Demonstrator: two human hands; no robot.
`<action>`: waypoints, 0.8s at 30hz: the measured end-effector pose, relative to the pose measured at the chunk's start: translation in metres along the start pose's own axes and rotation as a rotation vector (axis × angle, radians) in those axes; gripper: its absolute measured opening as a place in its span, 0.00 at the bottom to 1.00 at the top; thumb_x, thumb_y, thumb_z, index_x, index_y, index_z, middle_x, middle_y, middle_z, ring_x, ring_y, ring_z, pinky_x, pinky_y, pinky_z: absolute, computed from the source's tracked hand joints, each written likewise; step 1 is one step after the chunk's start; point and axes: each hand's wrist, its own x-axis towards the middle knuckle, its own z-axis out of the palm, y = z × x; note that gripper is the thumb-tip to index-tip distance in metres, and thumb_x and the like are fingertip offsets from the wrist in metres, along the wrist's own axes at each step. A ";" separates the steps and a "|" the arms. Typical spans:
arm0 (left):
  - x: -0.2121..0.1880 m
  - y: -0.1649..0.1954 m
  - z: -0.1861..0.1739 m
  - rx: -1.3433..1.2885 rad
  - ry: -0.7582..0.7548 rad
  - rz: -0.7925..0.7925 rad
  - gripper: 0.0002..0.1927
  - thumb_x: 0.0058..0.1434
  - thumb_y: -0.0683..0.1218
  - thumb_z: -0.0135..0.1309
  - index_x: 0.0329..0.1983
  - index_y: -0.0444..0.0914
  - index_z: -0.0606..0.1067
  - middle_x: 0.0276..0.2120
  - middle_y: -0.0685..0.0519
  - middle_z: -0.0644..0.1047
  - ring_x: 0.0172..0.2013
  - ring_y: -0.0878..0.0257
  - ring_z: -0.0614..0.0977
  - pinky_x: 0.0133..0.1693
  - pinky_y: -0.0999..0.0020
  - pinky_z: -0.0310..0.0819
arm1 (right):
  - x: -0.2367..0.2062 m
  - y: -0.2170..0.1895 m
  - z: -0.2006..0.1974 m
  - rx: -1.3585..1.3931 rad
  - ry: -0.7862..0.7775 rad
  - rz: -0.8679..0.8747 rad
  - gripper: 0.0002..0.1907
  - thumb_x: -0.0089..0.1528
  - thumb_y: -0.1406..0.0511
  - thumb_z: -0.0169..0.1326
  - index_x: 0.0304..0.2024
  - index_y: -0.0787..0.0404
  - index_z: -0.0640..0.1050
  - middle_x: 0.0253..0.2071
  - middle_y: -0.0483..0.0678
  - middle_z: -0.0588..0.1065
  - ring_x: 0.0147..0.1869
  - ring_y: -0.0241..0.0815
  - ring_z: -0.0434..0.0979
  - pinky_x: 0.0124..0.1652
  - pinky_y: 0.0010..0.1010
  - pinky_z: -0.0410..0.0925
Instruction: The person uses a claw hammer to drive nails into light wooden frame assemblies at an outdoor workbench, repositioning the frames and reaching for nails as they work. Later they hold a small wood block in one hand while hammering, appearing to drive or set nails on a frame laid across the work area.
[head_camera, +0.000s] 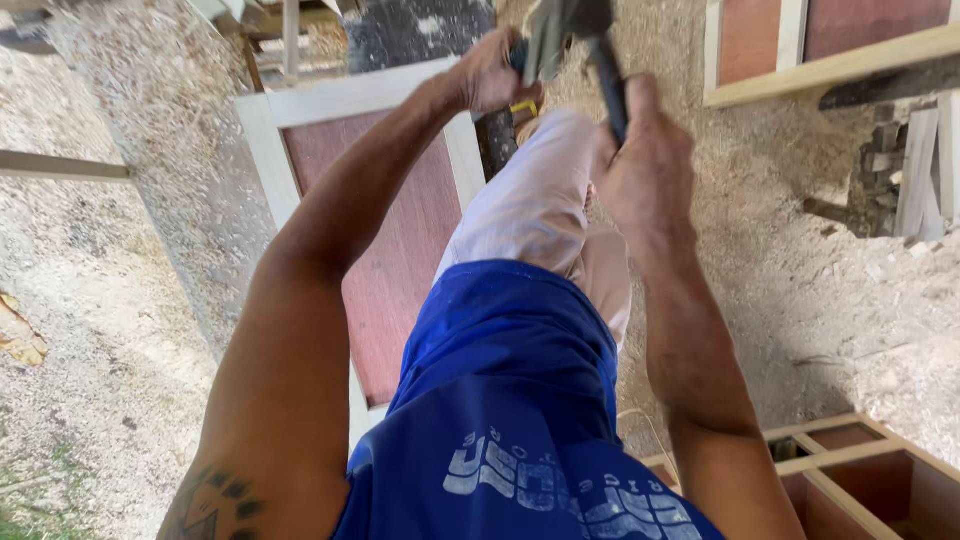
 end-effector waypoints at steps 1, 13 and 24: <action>0.000 -0.001 -0.001 -0.031 -0.066 -0.133 0.11 0.51 0.45 0.61 0.22 0.36 0.72 0.19 0.55 0.72 0.20 0.65 0.74 0.24 0.63 0.69 | 0.000 0.005 -0.006 0.052 0.035 0.032 0.15 0.70 0.70 0.56 0.54 0.59 0.65 0.31 0.52 0.77 0.30 0.47 0.83 0.25 0.37 0.73; 0.012 0.017 -0.007 -0.017 0.021 -0.171 0.20 0.49 0.51 0.71 0.25 0.34 0.71 0.20 0.55 0.73 0.21 0.69 0.74 0.25 0.65 0.70 | 0.016 -0.002 -0.005 0.070 -0.062 0.017 0.19 0.67 0.72 0.57 0.54 0.62 0.62 0.30 0.53 0.76 0.31 0.49 0.82 0.23 0.39 0.73; 0.003 0.022 -0.015 -0.048 -0.028 -0.260 0.23 0.53 0.51 0.74 0.39 0.33 0.75 0.31 0.50 0.78 0.34 0.67 0.78 0.33 0.66 0.72 | 0.010 -0.010 0.006 -0.079 0.043 -0.116 0.21 0.65 0.68 0.57 0.56 0.64 0.63 0.32 0.57 0.74 0.30 0.55 0.79 0.26 0.43 0.72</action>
